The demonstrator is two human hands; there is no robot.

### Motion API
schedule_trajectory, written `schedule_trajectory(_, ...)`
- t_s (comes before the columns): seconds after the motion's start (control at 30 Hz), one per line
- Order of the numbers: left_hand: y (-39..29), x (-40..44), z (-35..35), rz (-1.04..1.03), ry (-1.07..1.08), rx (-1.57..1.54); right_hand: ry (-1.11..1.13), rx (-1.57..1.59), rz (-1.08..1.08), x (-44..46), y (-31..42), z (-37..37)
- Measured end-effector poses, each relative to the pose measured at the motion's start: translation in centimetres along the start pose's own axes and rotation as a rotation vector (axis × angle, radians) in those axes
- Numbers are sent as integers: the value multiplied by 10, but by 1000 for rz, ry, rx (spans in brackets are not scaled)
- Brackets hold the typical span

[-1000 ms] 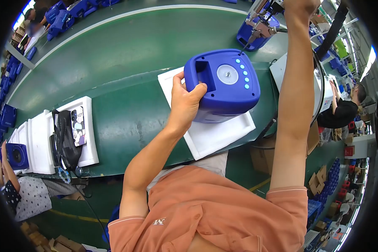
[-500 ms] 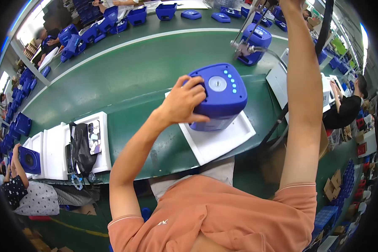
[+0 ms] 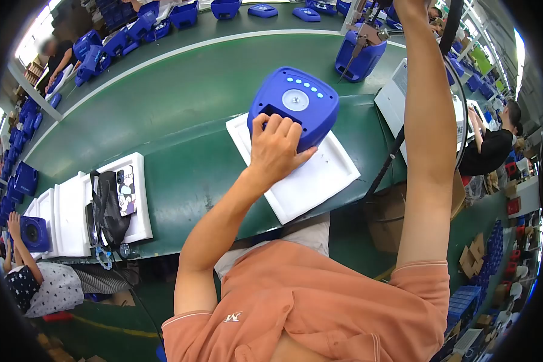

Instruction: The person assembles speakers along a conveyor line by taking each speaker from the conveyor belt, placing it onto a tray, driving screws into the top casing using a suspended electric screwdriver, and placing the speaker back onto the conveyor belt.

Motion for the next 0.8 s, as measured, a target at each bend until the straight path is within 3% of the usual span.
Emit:
schedule_trajectory(0.07,-6,-2,-2,-33,-45,8,-39,-140,61,-26,11,8)
schedule_trajectory(0.27,-3,-4,-4,-3,-20,4,-85,-24,289,-47,10,2)
schedule_trajectory(0.37,-3,-3,-3,10,-5,-5,-18,-43,177,-53,6,1)
schedule_trajectory(0.47,-2,-3,-4,8,-3,1,-22,-222,214,-55,7,4)
schedule_trajectory(0.67,-2,-2,-4,16,-3,-15,-100,-56,311,-58,3,5)
schedule_trajectory(0.77,-1,-2,-6,28,3,-12,-21,-208,156,-62,1,8)
schedule_trajectory(0.8,-1,-2,-7,29,12,-12,-69,-188,235,-64,-1,9)
Point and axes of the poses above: each hand's wrist, its own x-axis towards the middle knuckle, its own z-axis out of the back of the hand, y = z × x, the point moved 5 cm from there along x, towards the middle knuckle, and after that the axes turned 1 degree about -x, right-handed, at the moved point
